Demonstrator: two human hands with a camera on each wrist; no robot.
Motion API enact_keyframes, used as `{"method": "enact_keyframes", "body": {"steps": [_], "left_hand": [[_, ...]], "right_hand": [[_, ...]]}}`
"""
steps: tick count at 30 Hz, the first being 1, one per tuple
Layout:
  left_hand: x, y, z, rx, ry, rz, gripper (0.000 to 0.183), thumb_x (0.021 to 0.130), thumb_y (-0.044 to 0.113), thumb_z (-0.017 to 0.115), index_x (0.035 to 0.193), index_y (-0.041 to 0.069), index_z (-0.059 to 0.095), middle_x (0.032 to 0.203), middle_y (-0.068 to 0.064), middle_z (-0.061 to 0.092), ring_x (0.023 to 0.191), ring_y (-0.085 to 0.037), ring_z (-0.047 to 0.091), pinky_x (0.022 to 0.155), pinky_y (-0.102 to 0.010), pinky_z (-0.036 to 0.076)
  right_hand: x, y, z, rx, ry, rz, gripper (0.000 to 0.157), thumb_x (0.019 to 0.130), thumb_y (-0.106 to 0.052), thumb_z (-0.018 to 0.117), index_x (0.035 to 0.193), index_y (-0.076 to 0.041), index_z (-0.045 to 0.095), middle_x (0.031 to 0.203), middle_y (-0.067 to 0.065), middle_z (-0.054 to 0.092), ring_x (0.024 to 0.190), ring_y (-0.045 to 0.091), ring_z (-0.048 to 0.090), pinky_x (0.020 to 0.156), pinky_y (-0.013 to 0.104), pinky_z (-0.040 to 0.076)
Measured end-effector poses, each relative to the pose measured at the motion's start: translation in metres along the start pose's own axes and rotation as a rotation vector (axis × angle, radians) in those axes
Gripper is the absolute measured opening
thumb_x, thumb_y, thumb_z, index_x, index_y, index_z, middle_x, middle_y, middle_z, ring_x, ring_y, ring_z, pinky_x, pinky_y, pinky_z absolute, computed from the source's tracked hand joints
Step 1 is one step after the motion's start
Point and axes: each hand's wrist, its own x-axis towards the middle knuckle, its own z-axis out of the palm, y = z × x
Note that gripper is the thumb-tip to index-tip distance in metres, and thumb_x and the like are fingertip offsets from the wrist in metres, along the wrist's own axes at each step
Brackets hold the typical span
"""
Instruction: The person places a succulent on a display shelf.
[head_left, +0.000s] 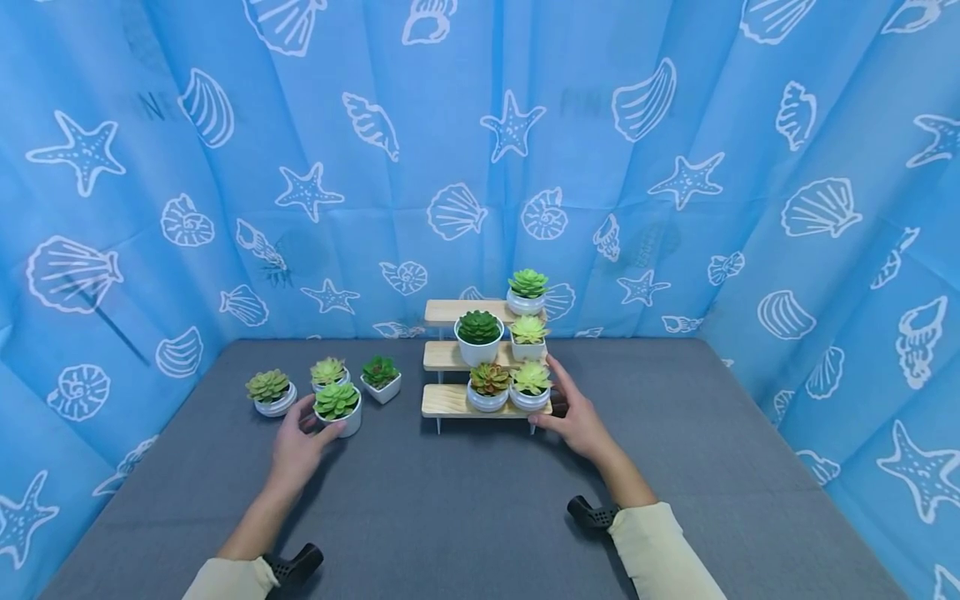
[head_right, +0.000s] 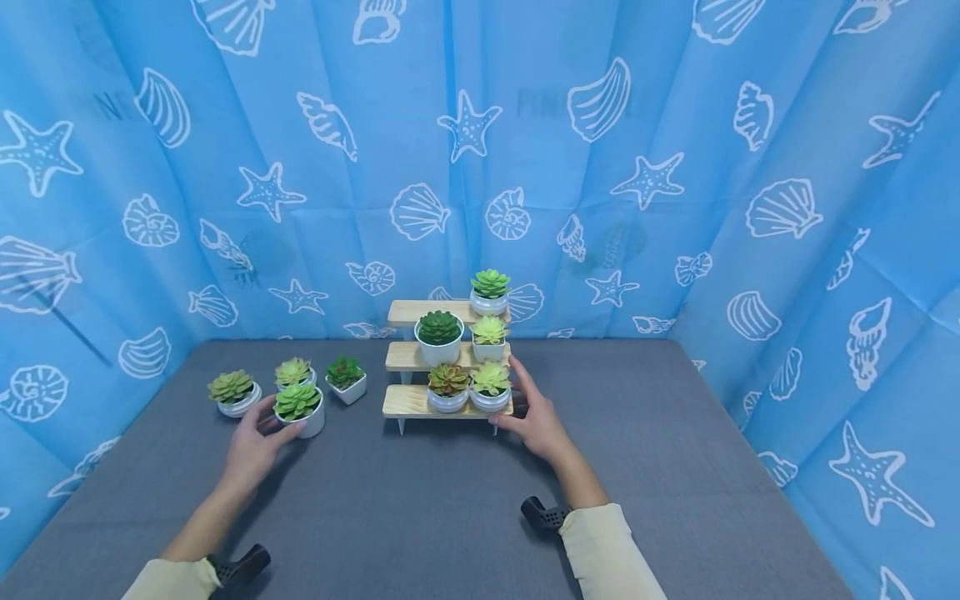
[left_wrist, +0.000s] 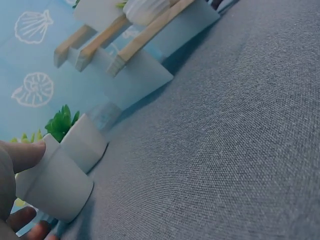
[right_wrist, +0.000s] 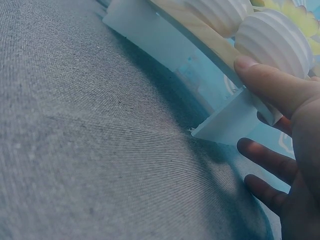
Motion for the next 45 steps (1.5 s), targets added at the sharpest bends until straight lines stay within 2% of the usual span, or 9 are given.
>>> {"method": "enact_keyframes", "body": {"steps": [6,15,22,29,34,38,45], "left_hand": [[0.004,0.002,0.006,-0.039,0.000,-0.025,0.083,0.089,0.017,0.072,0.152,0.000,0.021,0.147,-0.029,0.032,0.133,-0.040,0.034,0.106,-0.050,0.033],[0.006,0.005,0.015,-0.061,0.011,-0.039,0.090,0.088,0.023,0.074,0.153,0.001,0.018,0.147,-0.028,0.033,0.135,-0.040,0.033,0.106,-0.051,0.034],[0.005,0.010,0.014,-0.059,0.019,-0.035,0.092,0.087,0.027,0.074,0.155,0.004,0.016,0.149,-0.027,0.032,0.137,-0.039,0.032,0.107,-0.050,0.033],[0.004,0.025,0.012,-0.119,0.001,0.014,0.094,0.087,0.034,0.074,0.155,0.006,0.016,0.149,-0.025,0.034,0.136,-0.036,0.035,0.107,-0.047,0.034],[0.008,0.037,0.017,-0.148,0.003,0.073,0.089,0.087,0.034,0.075,0.154,0.006,0.023,0.146,-0.022,0.037,0.133,-0.033,0.039,0.105,-0.045,0.037],[0.014,0.047,0.021,-0.171,0.006,0.128,0.083,0.087,0.032,0.076,0.152,0.008,0.030,0.144,-0.019,0.041,0.130,-0.031,0.042,0.102,-0.044,0.040],[0.034,0.073,0.025,-0.160,0.013,0.215,0.081,0.087,0.034,0.074,0.151,0.008,0.032,0.141,-0.018,0.044,0.128,-0.031,0.043,0.102,-0.045,0.040]], "right_hand": [[0.000,-0.002,0.000,0.005,-0.007,0.014,0.098,0.083,-0.019,0.079,0.156,-0.034,0.015,0.137,0.022,0.052,0.115,0.038,0.055,0.092,0.056,0.044],[-0.001,-0.003,0.000,0.004,0.001,-0.001,0.099,0.083,-0.020,0.080,0.156,-0.035,0.015,0.139,0.021,0.051,0.117,0.037,0.055,0.092,0.056,0.045],[-0.001,-0.003,0.001,0.007,0.000,0.002,0.099,0.083,-0.020,0.080,0.156,-0.036,0.015,0.139,0.020,0.050,0.118,0.037,0.054,0.093,0.056,0.044],[-0.001,-0.002,0.000,0.004,0.003,-0.001,0.099,0.082,-0.021,0.080,0.156,-0.036,0.015,0.139,0.021,0.050,0.117,0.038,0.054,0.093,0.056,0.044],[-0.002,-0.001,-0.001,0.008,-0.001,0.003,0.098,0.083,-0.021,0.080,0.156,-0.035,0.015,0.139,0.021,0.050,0.116,0.037,0.055,0.092,0.056,0.045],[-0.002,-0.001,0.000,0.007,-0.006,0.018,0.098,0.083,-0.022,0.080,0.156,-0.036,0.015,0.141,0.020,0.049,0.118,0.037,0.054,0.093,0.056,0.044],[-0.002,-0.002,0.000,0.013,-0.005,0.012,0.098,0.083,-0.021,0.080,0.156,-0.036,0.015,0.142,0.020,0.048,0.119,0.036,0.054,0.094,0.055,0.044]]}}
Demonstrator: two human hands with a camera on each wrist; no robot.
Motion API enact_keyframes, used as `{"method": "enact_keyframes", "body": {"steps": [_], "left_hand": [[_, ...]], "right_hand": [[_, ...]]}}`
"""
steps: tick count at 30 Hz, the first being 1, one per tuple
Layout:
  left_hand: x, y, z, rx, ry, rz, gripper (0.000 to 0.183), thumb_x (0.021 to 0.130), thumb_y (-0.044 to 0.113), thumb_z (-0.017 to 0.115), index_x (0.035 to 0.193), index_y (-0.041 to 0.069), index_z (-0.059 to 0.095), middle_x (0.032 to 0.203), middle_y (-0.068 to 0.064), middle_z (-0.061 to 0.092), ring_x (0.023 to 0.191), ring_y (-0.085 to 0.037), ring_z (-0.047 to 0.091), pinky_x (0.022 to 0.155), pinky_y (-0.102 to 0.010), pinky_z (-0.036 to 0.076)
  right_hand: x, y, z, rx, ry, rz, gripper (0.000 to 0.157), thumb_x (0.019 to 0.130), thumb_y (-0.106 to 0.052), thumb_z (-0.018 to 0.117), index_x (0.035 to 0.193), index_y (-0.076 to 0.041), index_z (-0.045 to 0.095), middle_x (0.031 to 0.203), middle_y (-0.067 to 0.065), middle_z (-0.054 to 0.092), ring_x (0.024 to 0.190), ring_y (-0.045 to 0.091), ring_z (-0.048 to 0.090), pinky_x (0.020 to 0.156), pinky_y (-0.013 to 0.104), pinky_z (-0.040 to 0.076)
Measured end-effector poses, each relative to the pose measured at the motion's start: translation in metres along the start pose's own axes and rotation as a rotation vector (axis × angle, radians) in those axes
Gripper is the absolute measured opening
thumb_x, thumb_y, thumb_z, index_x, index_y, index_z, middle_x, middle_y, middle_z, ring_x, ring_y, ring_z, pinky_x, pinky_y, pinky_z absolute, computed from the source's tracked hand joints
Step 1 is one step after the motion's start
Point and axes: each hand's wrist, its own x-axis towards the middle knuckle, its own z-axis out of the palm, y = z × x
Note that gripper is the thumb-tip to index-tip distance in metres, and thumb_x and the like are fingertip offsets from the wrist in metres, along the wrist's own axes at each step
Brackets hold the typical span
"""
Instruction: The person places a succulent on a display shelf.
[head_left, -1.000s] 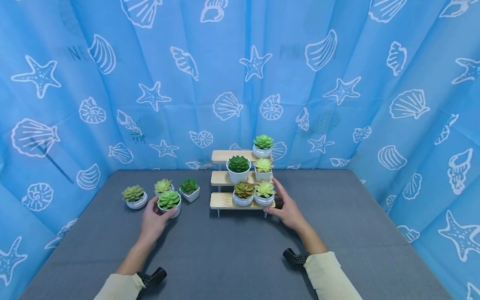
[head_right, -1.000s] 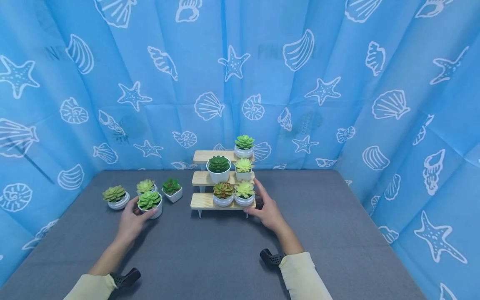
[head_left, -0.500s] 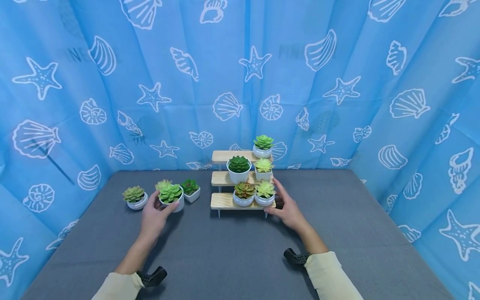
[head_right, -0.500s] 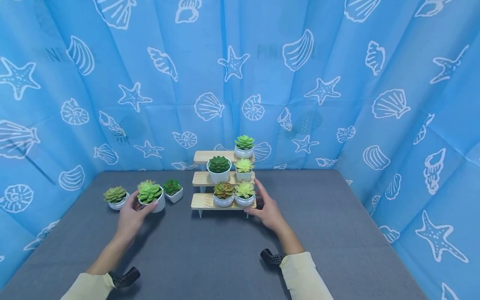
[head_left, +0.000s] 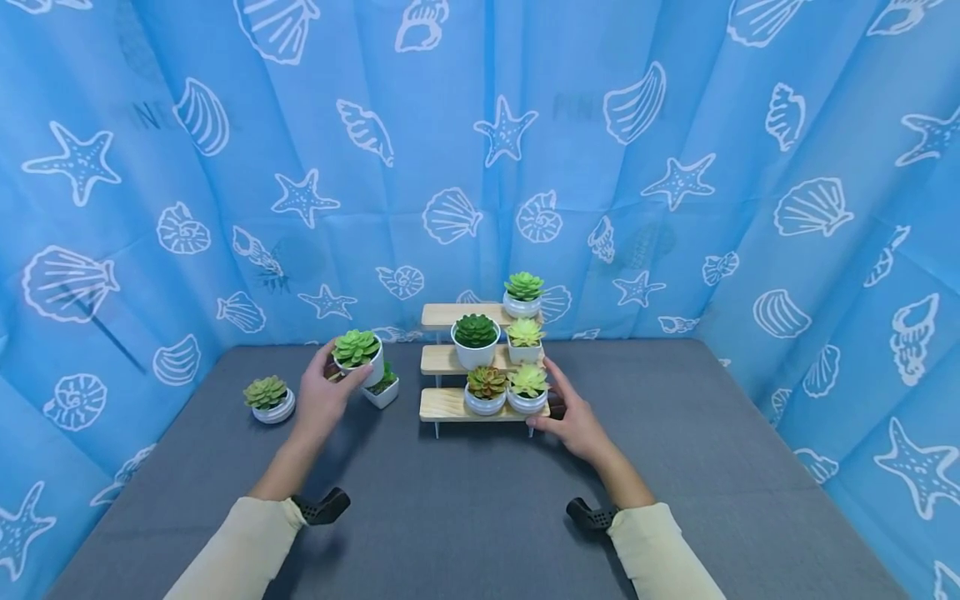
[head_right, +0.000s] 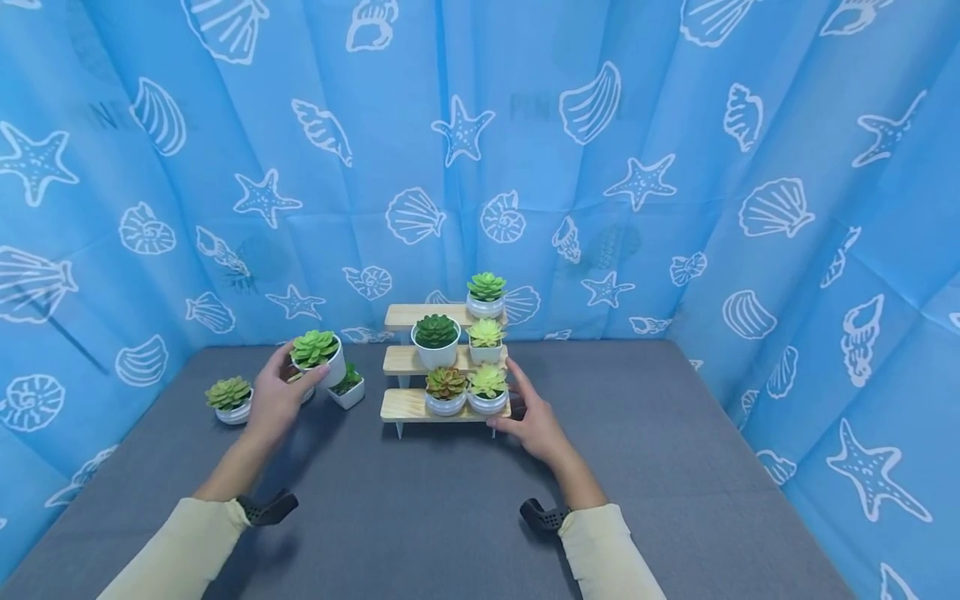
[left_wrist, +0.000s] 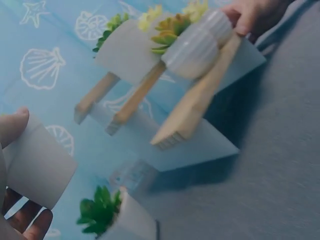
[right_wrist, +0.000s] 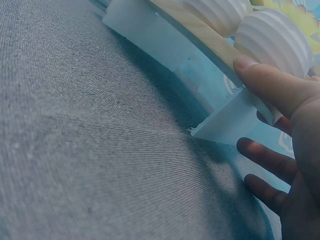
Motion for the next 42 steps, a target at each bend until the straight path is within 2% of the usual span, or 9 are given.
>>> {"method": "enact_keyframes", "body": {"steps": [12,19,23,28,35,42], "left_hand": [[0.044,0.037,0.021,0.076,-0.019,0.000,0.084,0.087,0.040,0.073,0.153,0.009,0.029,0.144,-0.018,0.041,0.129,-0.033,0.042,0.100,-0.049,0.041],[0.059,0.055,0.041,0.090,-0.052,0.045,0.081,0.087,0.036,0.074,0.151,0.008,0.033,0.141,-0.018,0.045,0.126,-0.033,0.045,0.093,-0.050,0.045],[0.064,0.066,0.052,0.088,-0.075,0.055,0.080,0.087,0.035,0.074,0.150,0.007,0.034,0.140,-0.018,0.047,0.124,-0.033,0.047,0.093,-0.048,0.045],[0.071,0.071,0.063,0.077,-0.131,0.050,0.080,0.087,0.034,0.074,0.150,0.005,0.034,0.138,-0.018,0.049,0.123,-0.032,0.049,0.096,-0.046,0.045],[0.074,0.080,0.078,0.073,-0.206,0.018,0.082,0.086,0.034,0.075,0.151,0.006,0.033,0.141,-0.017,0.046,0.125,-0.032,0.048,0.097,-0.045,0.045],[0.070,0.087,0.091,0.056,-0.206,0.004,0.077,0.088,0.031,0.074,0.150,0.008,0.035,0.145,-0.016,0.042,0.128,-0.032,0.046,0.098,-0.045,0.044]], "right_hand": [[-0.001,0.000,0.000,0.010,-0.004,-0.030,0.098,0.083,-0.020,0.079,0.156,-0.035,0.015,0.141,0.020,0.049,0.119,0.037,0.054,0.094,0.055,0.044],[0.000,0.000,0.001,0.011,-0.001,-0.024,0.098,0.083,-0.020,0.079,0.156,-0.036,0.016,0.138,0.020,0.051,0.116,0.037,0.055,0.093,0.056,0.045],[0.000,0.000,0.001,0.003,0.001,-0.018,0.098,0.083,-0.021,0.080,0.155,-0.037,0.016,0.137,0.020,0.052,0.115,0.037,0.056,0.093,0.055,0.045],[0.000,0.000,0.002,-0.001,0.007,-0.016,0.100,0.082,-0.019,0.081,0.155,-0.036,0.016,0.136,0.020,0.053,0.115,0.036,0.056,0.092,0.055,0.045],[0.000,-0.001,0.002,-0.003,0.009,-0.005,0.100,0.081,-0.019,0.081,0.155,-0.036,0.016,0.136,0.020,0.053,0.114,0.036,0.057,0.092,0.054,0.045],[0.000,0.000,0.001,-0.003,0.010,0.009,0.099,0.082,-0.020,0.081,0.155,-0.037,0.016,0.136,0.021,0.053,0.114,0.036,0.057,0.092,0.055,0.045]]}}
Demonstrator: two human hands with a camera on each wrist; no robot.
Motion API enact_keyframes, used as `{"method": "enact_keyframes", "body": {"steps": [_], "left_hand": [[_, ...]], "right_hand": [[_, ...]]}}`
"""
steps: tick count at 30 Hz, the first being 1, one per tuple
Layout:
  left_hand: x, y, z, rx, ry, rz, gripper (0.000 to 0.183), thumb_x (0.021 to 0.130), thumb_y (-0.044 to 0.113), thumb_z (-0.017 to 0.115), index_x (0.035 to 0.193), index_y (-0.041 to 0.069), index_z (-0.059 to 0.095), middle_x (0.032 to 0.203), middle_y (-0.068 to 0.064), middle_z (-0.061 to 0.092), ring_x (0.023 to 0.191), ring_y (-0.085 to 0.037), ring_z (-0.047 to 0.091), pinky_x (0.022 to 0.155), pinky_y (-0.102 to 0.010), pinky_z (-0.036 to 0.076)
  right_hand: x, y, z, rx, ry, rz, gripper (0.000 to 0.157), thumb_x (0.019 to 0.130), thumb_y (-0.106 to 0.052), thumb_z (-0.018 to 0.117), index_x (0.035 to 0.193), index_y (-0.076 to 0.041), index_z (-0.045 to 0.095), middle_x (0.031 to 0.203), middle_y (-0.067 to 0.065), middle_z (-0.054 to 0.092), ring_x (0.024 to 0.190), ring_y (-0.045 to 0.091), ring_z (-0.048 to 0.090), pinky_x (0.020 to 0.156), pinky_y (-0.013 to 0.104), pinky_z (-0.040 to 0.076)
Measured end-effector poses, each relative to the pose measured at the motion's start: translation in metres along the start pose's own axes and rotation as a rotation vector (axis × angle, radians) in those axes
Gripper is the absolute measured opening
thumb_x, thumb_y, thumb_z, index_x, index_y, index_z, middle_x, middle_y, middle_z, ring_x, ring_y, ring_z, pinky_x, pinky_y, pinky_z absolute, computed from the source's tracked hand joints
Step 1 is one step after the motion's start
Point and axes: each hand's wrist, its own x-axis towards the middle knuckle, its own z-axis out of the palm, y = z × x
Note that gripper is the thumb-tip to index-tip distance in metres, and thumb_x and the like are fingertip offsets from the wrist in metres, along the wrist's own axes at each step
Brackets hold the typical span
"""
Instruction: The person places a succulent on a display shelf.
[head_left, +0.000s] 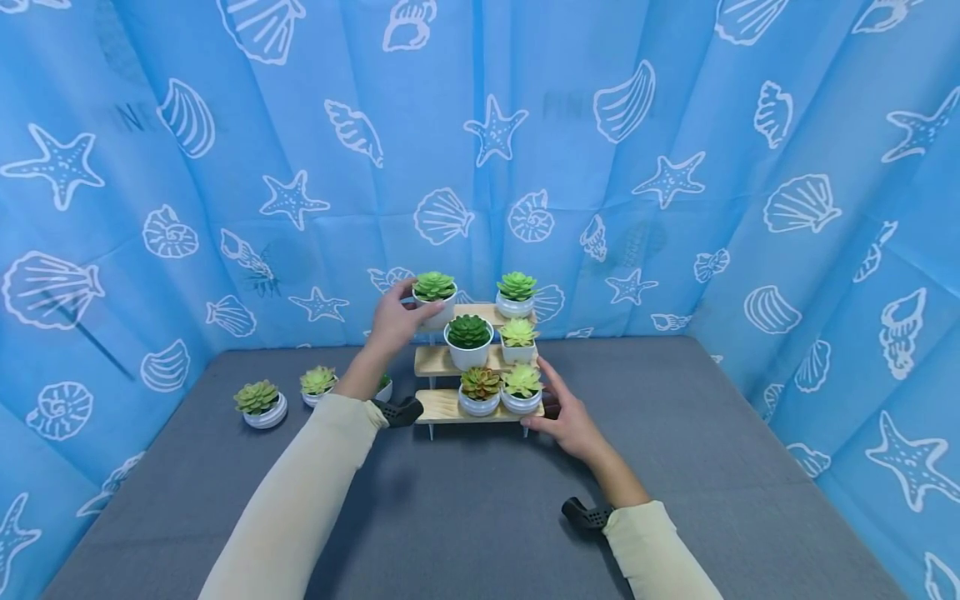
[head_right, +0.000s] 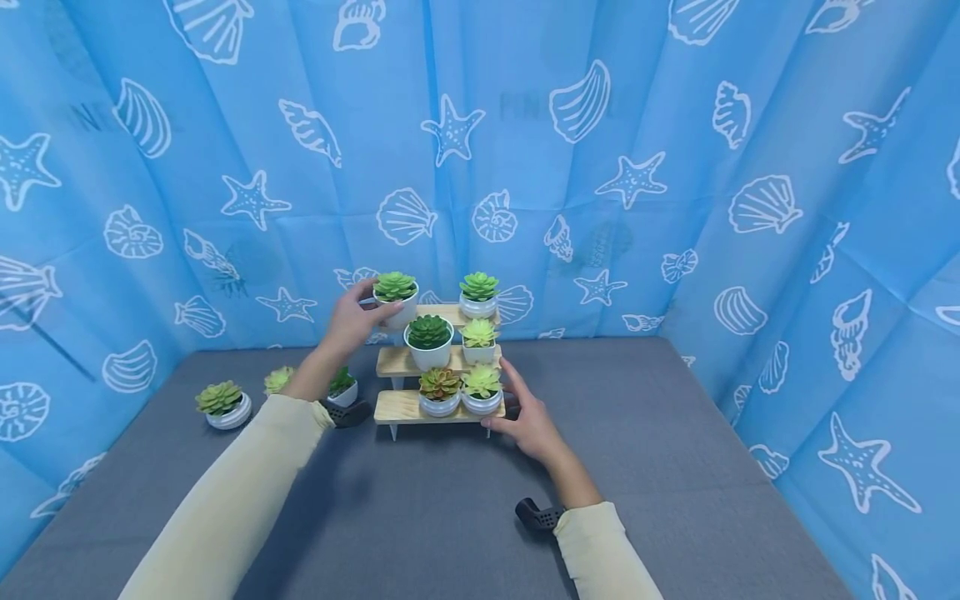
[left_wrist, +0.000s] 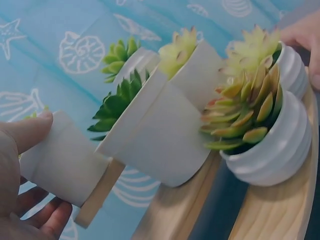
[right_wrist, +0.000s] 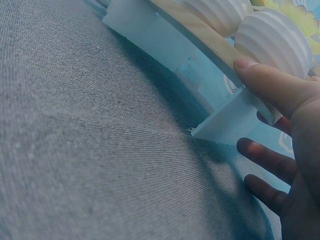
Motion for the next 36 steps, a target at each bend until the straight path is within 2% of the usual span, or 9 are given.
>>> {"method": "enact_keyframes", "body": {"steps": [9,16,24,36], "left_hand": [[0.000,0.004,0.014,-0.034,0.060,0.040,0.070,0.087,0.025,0.076,0.144,0.004,0.042,0.132,-0.017,0.050,0.120,-0.031,0.052,0.092,-0.042,0.048],[0.000,0.004,0.022,-0.044,0.083,0.039,0.067,0.088,0.023,0.074,0.144,0.003,0.042,0.134,-0.020,0.049,0.121,-0.033,0.051,0.095,-0.041,0.047],[-0.002,0.007,0.027,-0.114,0.060,0.015,0.067,0.088,0.023,0.075,0.145,0.007,0.043,0.136,-0.017,0.049,0.125,-0.033,0.049,0.098,-0.041,0.045],[-0.003,0.007,0.027,-0.167,-0.006,0.030,0.071,0.087,0.022,0.075,0.147,0.007,0.040,0.137,-0.017,0.051,0.124,-0.032,0.051,0.099,-0.042,0.044]], "right_hand": [[0.000,0.000,-0.001,-0.003,0.001,-0.003,0.100,0.081,-0.020,0.081,0.155,-0.037,0.016,0.136,0.021,0.053,0.113,0.035,0.057,0.092,0.055,0.045],[0.000,0.000,-0.001,0.001,0.002,-0.008,0.100,0.081,-0.021,0.081,0.155,-0.037,0.016,0.136,0.020,0.053,0.113,0.035,0.057,0.092,0.055,0.045],[0.000,-0.001,-0.001,0.000,-0.001,-0.003,0.100,0.082,-0.022,0.081,0.155,-0.036,0.016,0.138,0.021,0.051,0.116,0.035,0.056,0.093,0.055,0.044],[-0.001,0.000,-0.001,0.009,0.004,-0.019,0.100,0.081,-0.018,0.081,0.156,-0.035,0.016,0.138,0.021,0.052,0.115,0.036,0.057,0.093,0.056,0.044]]}}
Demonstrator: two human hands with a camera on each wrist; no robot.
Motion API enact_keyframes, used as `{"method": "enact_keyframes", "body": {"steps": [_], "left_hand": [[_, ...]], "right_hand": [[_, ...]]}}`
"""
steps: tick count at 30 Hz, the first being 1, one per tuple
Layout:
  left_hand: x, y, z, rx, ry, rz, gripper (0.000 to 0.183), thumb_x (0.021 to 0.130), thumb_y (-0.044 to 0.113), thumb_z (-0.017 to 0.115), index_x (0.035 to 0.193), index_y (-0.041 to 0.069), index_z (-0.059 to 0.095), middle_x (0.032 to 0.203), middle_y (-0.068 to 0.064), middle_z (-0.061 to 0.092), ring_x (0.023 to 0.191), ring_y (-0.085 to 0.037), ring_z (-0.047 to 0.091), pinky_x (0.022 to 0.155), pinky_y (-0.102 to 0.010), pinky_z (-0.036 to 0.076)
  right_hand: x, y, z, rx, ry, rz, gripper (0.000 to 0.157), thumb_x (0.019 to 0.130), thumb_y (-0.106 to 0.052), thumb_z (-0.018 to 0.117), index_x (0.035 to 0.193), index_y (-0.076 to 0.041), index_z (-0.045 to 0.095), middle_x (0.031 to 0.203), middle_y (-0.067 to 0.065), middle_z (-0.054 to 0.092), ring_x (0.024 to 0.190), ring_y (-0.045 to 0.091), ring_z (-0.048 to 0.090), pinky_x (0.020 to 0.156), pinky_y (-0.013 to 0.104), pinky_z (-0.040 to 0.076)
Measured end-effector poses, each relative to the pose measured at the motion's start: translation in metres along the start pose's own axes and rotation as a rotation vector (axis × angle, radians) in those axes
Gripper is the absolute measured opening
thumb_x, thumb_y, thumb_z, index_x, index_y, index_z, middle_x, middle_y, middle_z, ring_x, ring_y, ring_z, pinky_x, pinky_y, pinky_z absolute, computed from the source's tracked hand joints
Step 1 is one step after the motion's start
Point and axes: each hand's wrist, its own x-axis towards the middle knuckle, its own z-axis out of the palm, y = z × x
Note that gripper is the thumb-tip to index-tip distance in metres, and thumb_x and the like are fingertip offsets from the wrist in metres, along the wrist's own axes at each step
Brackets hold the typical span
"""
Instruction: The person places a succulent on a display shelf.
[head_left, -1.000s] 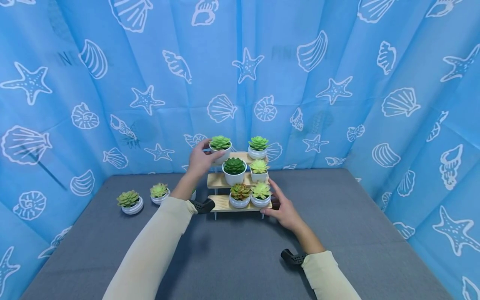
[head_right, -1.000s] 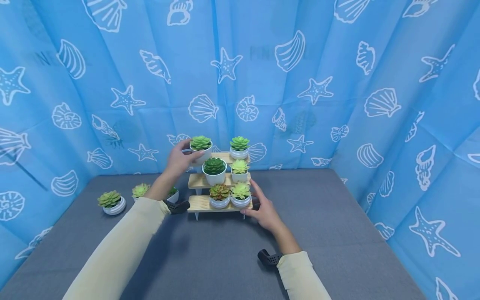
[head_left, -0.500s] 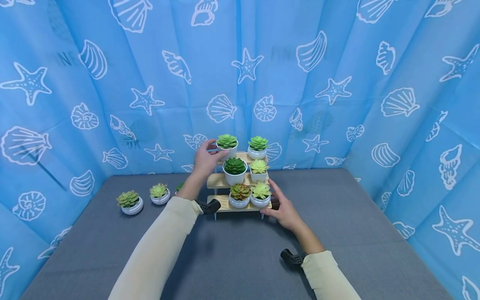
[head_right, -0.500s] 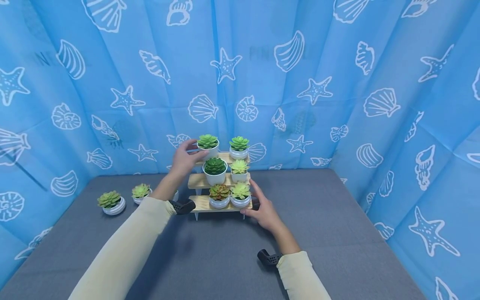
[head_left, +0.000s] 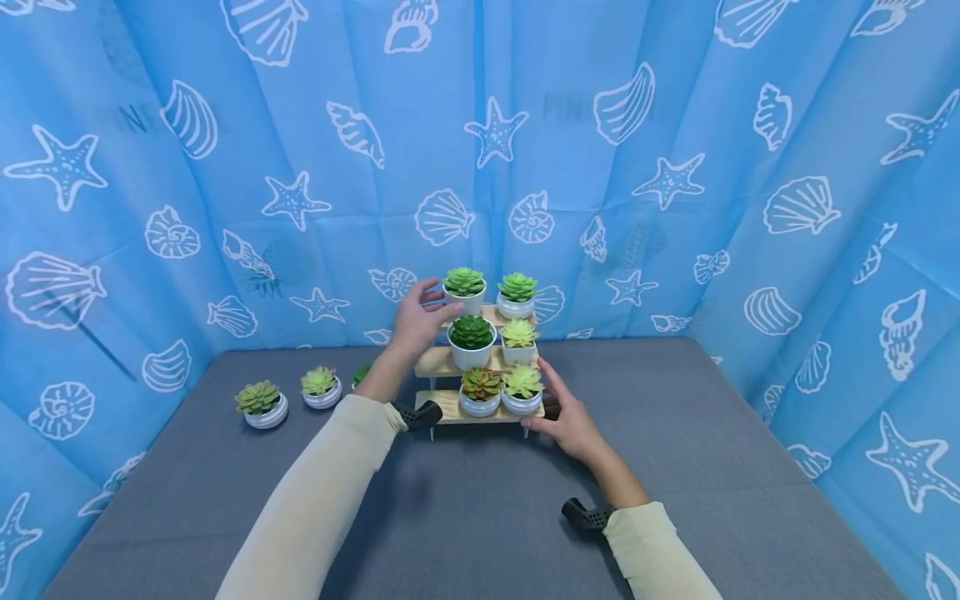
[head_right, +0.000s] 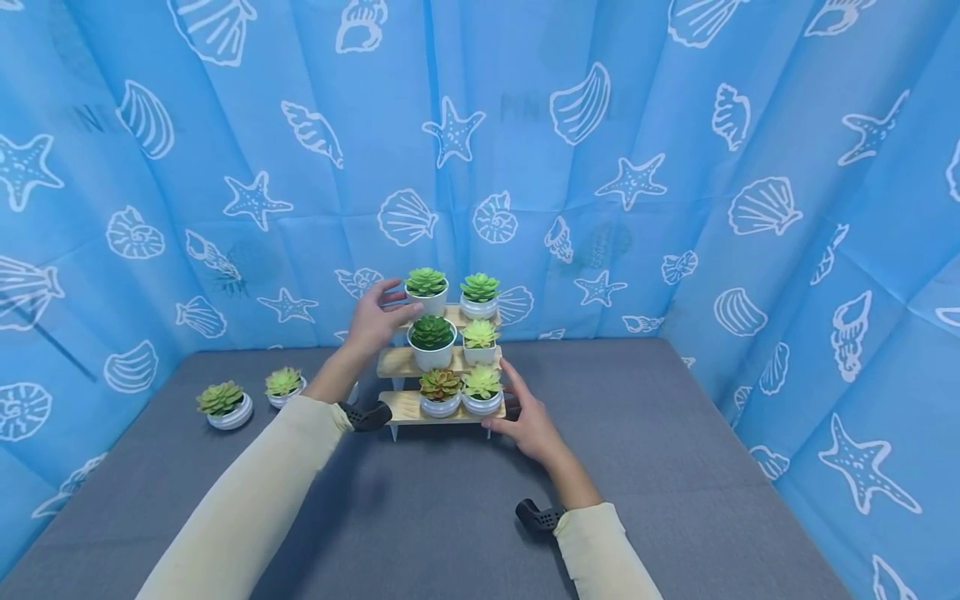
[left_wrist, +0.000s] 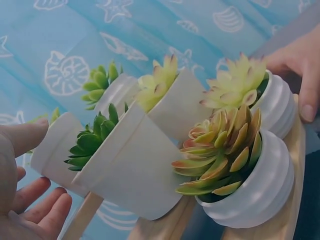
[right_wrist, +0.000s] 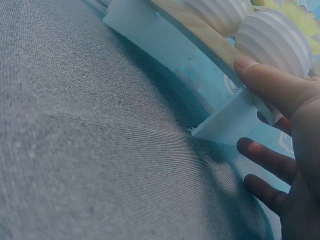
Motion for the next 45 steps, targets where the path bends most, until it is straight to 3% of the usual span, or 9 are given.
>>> {"method": "enact_keyframes", "body": {"steps": [8,12,21,29,35,41,45], "left_hand": [[-0.013,0.002,-0.008,0.001,-0.018,0.045,0.066,0.091,0.022,0.072,0.147,0.008,0.040,0.137,-0.018,0.050,0.124,-0.033,0.050,0.097,-0.044,0.045],[-0.021,-0.003,-0.019,0.000,0.007,0.066,0.057,0.092,0.018,0.069,0.143,0.008,0.046,0.134,-0.017,0.053,0.121,-0.032,0.051,0.098,-0.045,0.044],[-0.040,-0.033,-0.047,-0.034,0.166,0.129,0.040,0.092,0.015,0.069,0.129,0.006,0.058,0.121,-0.014,0.062,0.112,-0.026,0.057,0.093,-0.038,0.047],[-0.062,-0.055,-0.072,0.023,0.275,0.224,0.030,0.093,0.014,0.068,0.121,0.004,0.064,0.113,-0.014,0.066,0.103,-0.023,0.059,0.086,-0.030,0.047],[-0.078,-0.080,-0.089,0.133,0.348,0.288,0.022,0.093,0.016,0.068,0.112,0.004,0.068,0.104,-0.010,0.068,0.092,-0.011,0.061,0.079,-0.021,0.047],[-0.093,-0.105,-0.109,0.146,0.418,0.299,0.019,0.091,0.008,0.069,0.108,-0.001,0.068,0.102,-0.015,0.068,0.087,-0.005,0.060,0.073,-0.015,0.046],[-0.100,-0.121,-0.124,0.157,0.455,0.273,0.019,0.089,0.006,0.071,0.106,-0.003,0.069,0.102,-0.019,0.068,0.085,-0.004,0.059,0.070,-0.013,0.044]], "right_hand": [[0.000,0.000,0.000,0.003,-0.005,0.013,0.100,0.082,-0.017,0.080,0.156,-0.033,0.015,0.139,0.022,0.050,0.116,0.038,0.055,0.094,0.058,0.043],[0.000,0.000,0.000,-0.002,-0.005,0.022,0.100,0.082,-0.016,0.080,0.156,-0.033,0.015,0.140,0.022,0.049,0.117,0.038,0.055,0.094,0.058,0.042],[0.001,0.000,0.001,-0.001,-0.004,0.009,0.100,0.082,-0.018,0.081,0.156,-0.036,0.016,0.139,0.022,0.050,0.117,0.036,0.055,0.093,0.056,0.044],[0.001,0.001,0.001,0.006,-0.003,0.015,0.100,0.082,-0.018,0.081,0.156,-0.035,0.016,0.138,0.020,0.051,0.117,0.035,0.056,0.093,0.055,0.045],[0.000,0.001,0.001,-0.002,0.000,0.007,0.100,0.082,-0.018,0.080,0.156,-0.034,0.015,0.138,0.020,0.051,0.116,0.035,0.056,0.092,0.054,0.046],[0.001,0.003,0.001,0.017,-0.014,-0.028,0.099,0.083,-0.019,0.080,0.156,-0.034,0.014,0.137,0.021,0.052,0.115,0.037,0.057,0.092,0.054,0.046],[0.001,0.004,0.002,0.018,-0.010,-0.034,0.099,0.083,-0.018,0.080,0.156,-0.034,0.015,0.136,0.020,0.053,0.113,0.036,0.058,0.091,0.053,0.046]]}}
